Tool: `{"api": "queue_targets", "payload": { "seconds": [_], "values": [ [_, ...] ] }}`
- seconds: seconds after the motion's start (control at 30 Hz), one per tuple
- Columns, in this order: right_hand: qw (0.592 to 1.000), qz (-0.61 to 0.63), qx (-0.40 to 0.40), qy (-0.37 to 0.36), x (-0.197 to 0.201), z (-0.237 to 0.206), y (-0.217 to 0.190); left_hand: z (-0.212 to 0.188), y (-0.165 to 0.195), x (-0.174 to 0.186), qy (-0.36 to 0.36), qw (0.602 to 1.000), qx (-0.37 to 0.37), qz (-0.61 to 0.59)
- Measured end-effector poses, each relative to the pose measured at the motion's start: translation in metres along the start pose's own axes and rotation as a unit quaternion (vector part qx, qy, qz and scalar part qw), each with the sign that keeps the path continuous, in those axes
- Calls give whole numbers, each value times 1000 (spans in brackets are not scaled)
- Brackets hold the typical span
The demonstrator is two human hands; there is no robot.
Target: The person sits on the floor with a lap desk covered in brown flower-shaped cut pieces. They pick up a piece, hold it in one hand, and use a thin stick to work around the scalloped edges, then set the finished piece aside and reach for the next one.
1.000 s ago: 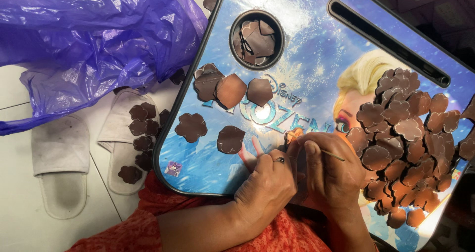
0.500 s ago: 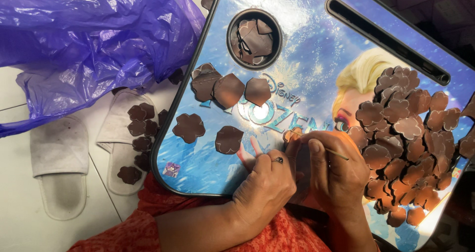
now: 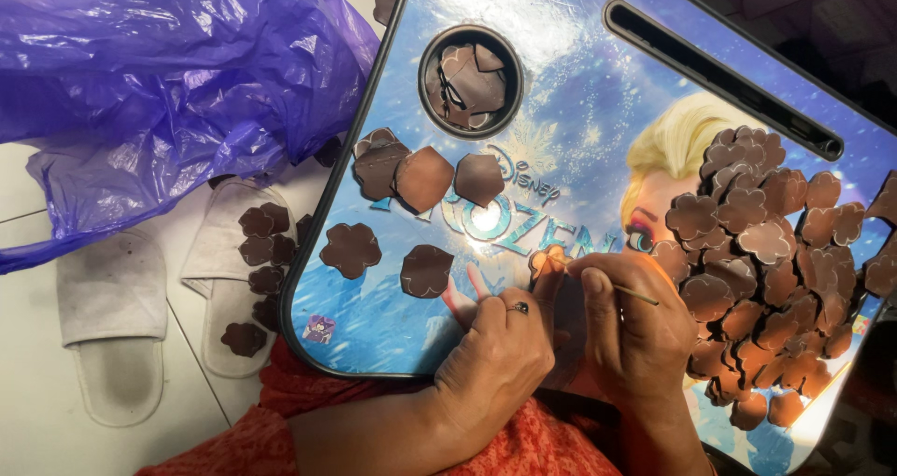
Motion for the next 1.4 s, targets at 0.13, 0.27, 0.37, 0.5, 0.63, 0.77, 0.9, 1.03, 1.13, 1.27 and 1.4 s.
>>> {"api": "queue_targets", "payload": {
  "seconds": [0.13,0.27,0.37,0.5,0.63,0.77,0.9,1.03,1.13,1.27,1.4],
  "values": [
    [1000,5,12,5,-2,0,0,1,-5,7,33,999,31,5],
    [1000,7,-1,5,-2,-1,2,2,-7,9,46,998,43,-4],
    [1000,0,0,1,-1,-2,3,2,-3,4,-10,1000,-15,2],
    [1000,-5,20,6,-2,0,2,3,-5,7,39,999,30,-6],
    [1000,4,5,9,-2,2,4,2,-5,7,24,1000,16,2],
    [1000,-1,-7,15,-1,2,6,2,-8,9,37,999,27,16],
    [999,-23,9,27,1,2,8,2,-9,11,40,998,31,34],
    [999,-6,9,30,2,0,10,4,-5,6,-18,1000,-12,-8],
    [999,-9,15,31,3,-1,11,2,-6,9,14,998,24,55],
    [999,-18,1,33,7,-7,11,2,-5,12,38,993,44,107],
    [1000,-18,-4,17,9,-11,13,5,-2,10,20,999,43,25]
  ]
}}
Point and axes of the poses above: each hand's wrist, its own z-axis towards the middle knuckle, its own x-axis out of the back of the hand, y = z × x, the point moved 4 cm from there along z, towards the middle knuckle
